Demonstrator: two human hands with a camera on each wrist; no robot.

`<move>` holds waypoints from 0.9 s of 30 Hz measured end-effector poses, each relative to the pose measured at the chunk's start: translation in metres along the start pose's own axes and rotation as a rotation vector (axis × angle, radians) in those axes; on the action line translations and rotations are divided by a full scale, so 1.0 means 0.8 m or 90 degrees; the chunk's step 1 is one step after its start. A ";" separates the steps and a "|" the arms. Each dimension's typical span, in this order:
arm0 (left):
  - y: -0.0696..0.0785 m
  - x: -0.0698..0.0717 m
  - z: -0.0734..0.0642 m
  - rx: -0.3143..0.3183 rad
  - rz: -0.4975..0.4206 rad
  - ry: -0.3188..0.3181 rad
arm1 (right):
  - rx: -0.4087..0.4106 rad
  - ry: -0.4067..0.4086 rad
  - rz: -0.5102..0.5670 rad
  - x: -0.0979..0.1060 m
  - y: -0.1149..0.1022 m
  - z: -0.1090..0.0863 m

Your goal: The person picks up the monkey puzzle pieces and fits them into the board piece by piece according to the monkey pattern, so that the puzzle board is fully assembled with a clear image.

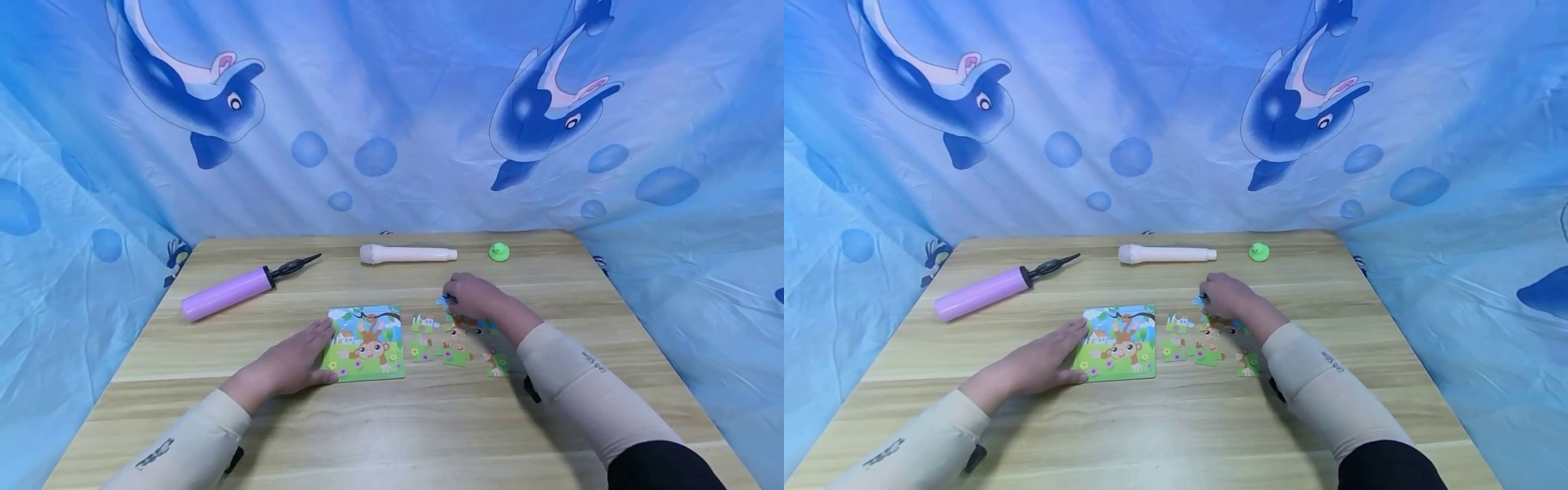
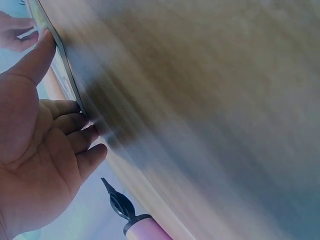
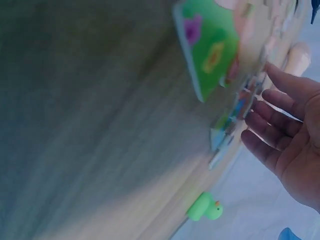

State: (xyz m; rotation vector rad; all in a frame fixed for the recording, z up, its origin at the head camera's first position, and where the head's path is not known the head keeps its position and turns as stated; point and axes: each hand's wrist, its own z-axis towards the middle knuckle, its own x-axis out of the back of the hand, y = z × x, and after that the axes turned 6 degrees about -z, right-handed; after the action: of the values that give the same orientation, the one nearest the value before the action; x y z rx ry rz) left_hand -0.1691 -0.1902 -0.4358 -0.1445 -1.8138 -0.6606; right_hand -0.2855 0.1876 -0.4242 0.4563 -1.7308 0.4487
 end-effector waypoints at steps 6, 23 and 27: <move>0.000 -0.001 0.001 0.007 0.002 -0.009 | 0.016 0.021 -0.011 -0.003 -0.002 -0.001; 0.003 0.003 0.001 0.001 0.015 -0.011 | 0.074 0.105 -0.060 0.001 -0.019 0.013; 0.002 0.004 0.000 0.000 0.017 -0.008 | 0.091 0.130 -0.048 0.009 -0.041 0.020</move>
State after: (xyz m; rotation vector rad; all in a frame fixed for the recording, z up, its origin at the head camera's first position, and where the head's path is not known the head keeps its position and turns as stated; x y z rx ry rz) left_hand -0.1693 -0.1894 -0.4321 -0.1736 -1.8208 -0.6423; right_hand -0.2828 0.1512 -0.4186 0.5568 -1.4854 0.5482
